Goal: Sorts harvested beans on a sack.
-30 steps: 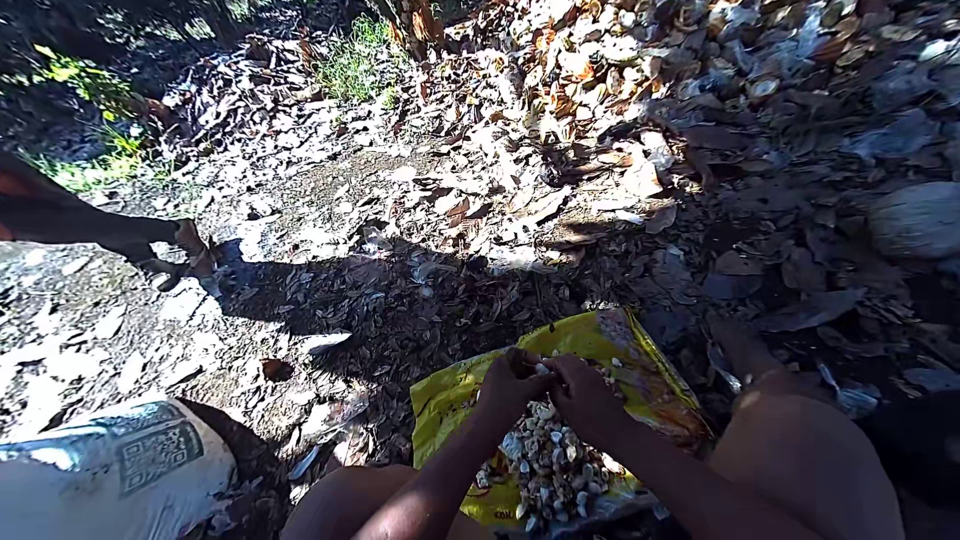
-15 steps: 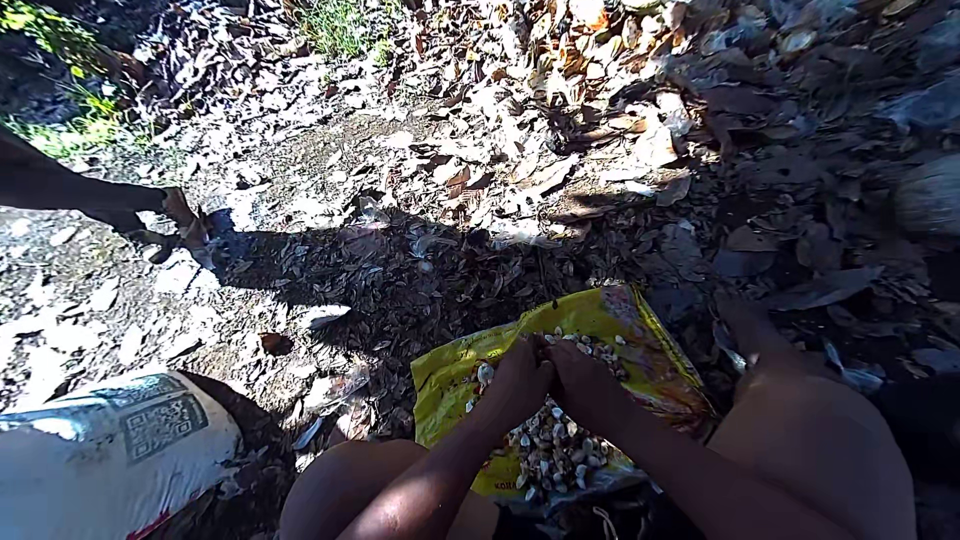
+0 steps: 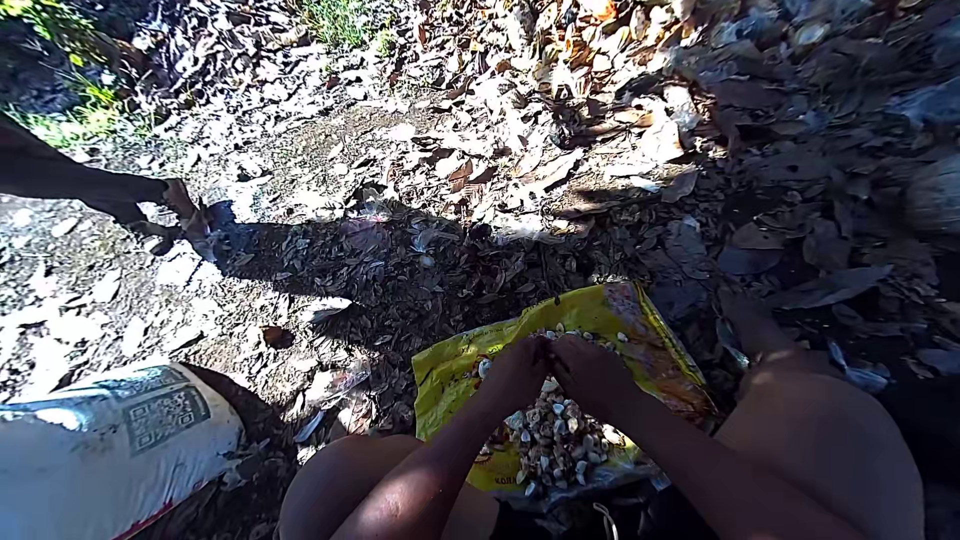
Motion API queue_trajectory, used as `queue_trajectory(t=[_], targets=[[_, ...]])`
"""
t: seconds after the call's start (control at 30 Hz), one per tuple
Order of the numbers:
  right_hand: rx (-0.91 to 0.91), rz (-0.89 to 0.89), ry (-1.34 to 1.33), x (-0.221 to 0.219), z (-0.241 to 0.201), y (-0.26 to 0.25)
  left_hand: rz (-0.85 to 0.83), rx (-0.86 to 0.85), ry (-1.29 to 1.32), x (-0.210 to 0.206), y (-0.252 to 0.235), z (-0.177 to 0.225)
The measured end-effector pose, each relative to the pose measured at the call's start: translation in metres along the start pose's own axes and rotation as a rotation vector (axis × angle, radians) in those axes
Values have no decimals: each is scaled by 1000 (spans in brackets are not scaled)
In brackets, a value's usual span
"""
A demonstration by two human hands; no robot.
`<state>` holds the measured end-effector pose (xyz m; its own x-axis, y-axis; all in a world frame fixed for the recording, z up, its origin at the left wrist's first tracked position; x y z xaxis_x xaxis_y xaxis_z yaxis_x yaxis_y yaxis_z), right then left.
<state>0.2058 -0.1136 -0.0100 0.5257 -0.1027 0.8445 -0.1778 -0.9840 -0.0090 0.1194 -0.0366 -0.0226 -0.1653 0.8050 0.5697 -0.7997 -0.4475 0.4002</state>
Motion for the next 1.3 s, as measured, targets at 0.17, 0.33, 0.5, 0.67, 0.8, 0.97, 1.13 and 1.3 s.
queue_trajectory(t=[0.17, 0.33, 0.5, 0.67, 0.8, 0.97, 1.13, 1.3], targets=[[-59, -289, -60, 0, 8, -1, -104, 78, -108, -11, -4, -18], [-69, -569, -42, -8, 13, 8, -263, 102, -206, -40, -8, -45], [-89, -508, -74, 30, 18, 2, -295, 200, -224, -57, -22, -85], [-169, -289, -184, 90, 44, -2, -235, 323, -287, -71, -57, -119], [-169, -229, -56, 112, 62, -4, -90, 308, -297, -99, -95, -141], [-178, -246, 68, 126, 70, 0, -65, 390, -354, -129, -111, -160], [-136, -241, 84, 124, 63, -8, -117, 426, -362, -127, -112, -166], [-74, -221, 101, 117, 54, -16, -350, 209, -317, -101, -116, -154]])
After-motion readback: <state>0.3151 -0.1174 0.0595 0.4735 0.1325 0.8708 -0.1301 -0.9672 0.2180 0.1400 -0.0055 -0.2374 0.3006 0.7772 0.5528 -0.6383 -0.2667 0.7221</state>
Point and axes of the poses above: each hand's wrist, its own y-axis away from the middle knuckle, its own x-axis out of the back of the hand, z = x × y, the point moved 8 cm from there along -y, towards the middle knuckle, and after that the axes turned 3 degrees about -z, right-handed, at the moved point
